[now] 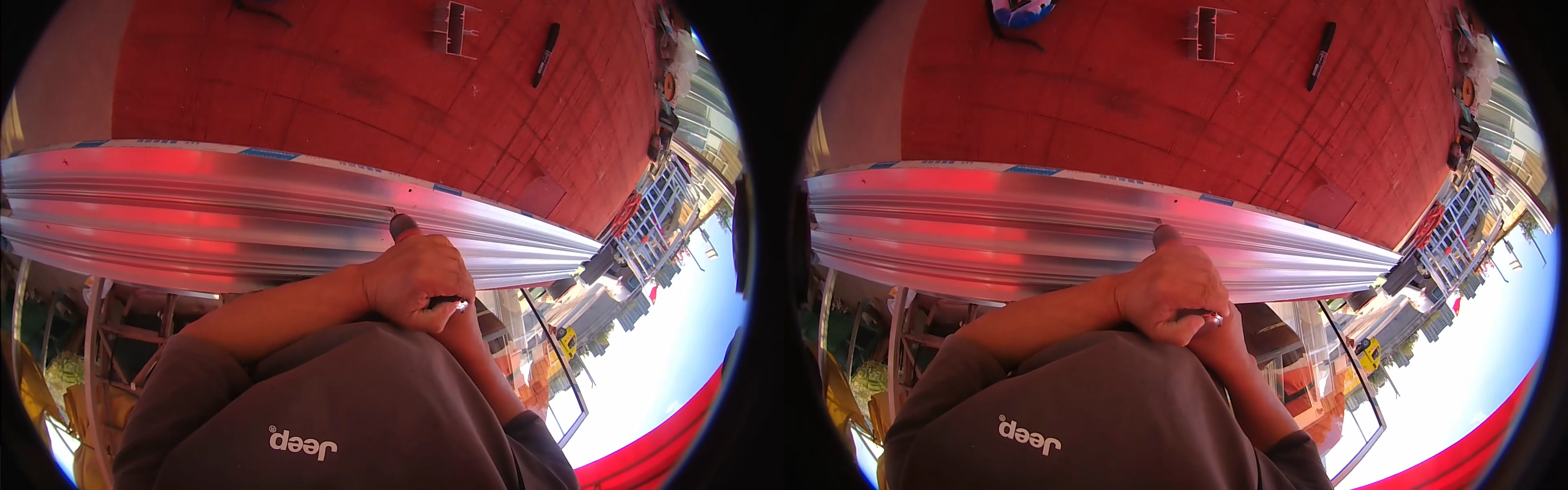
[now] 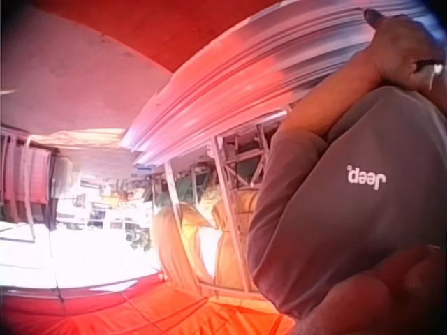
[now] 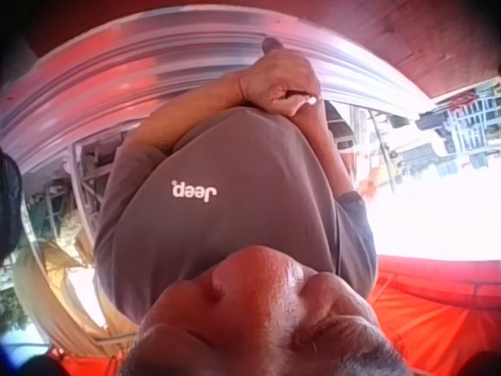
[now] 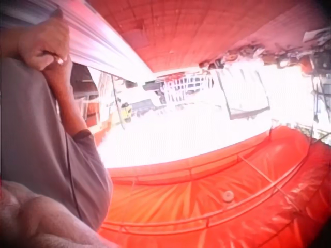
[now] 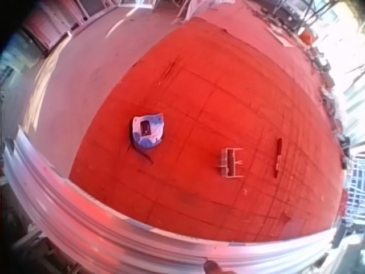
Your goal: The person marks several long metal profiles with a marker and a small metal template, then uses a cordless drill to make holes at the marked points. The person carries the profiles to another area and places them among other materials.
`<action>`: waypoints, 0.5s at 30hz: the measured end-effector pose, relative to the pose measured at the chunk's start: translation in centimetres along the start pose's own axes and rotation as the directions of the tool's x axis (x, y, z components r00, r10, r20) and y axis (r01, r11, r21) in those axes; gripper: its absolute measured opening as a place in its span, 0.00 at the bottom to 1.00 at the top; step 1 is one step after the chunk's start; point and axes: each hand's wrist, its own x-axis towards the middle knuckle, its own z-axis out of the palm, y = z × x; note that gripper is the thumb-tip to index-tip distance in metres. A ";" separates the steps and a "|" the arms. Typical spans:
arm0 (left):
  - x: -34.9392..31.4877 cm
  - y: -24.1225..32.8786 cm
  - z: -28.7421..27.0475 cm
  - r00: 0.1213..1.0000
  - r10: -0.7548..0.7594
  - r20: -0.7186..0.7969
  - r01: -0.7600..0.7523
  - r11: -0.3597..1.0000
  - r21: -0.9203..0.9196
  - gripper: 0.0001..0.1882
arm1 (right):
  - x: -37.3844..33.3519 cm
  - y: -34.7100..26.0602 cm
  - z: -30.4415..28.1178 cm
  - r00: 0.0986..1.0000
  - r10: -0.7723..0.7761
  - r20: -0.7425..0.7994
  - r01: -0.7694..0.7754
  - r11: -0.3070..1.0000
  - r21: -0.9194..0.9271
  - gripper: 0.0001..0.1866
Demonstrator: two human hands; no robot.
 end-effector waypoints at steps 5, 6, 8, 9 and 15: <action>0.0 0.0 -0.1 1.000 0.007 -0.008 -0.007 1.000 -0.014 0.12 | 0.2 -0.3 0.1 0.999 0.000 -0.037 0.002 0.999 0.043 0.20; 0.0 0.1 -0.2 1.000 0.010 -0.010 -0.010 1.000 -0.014 0.12 | 0.2 -0.6 0.0 0.999 0.021 -0.040 -0.018 0.998 0.061 0.20; 0.0 0.0 -0.2 1.000 0.017 -0.016 -0.017 1.000 -0.013 0.12 | 0.4 -1.2 -0.2 0.997 0.059 -0.047 -0.055 0.994 0.096 0.19; -0.1 -0.1 -0.2 1.000 0.022 -0.019 -0.022 1.000 -0.011 0.12 | 0.4 -1.1 -0.1 0.998 0.044 -0.050 -0.040 0.996 0.080 0.19; -0.3 0.0 -0.3 0.999 0.036 -0.001 -0.036 0.999 0.000 0.12 | 0.1 -1.0 0.4 0.993 0.088 -0.074 -0.080 0.992 0.102 0.21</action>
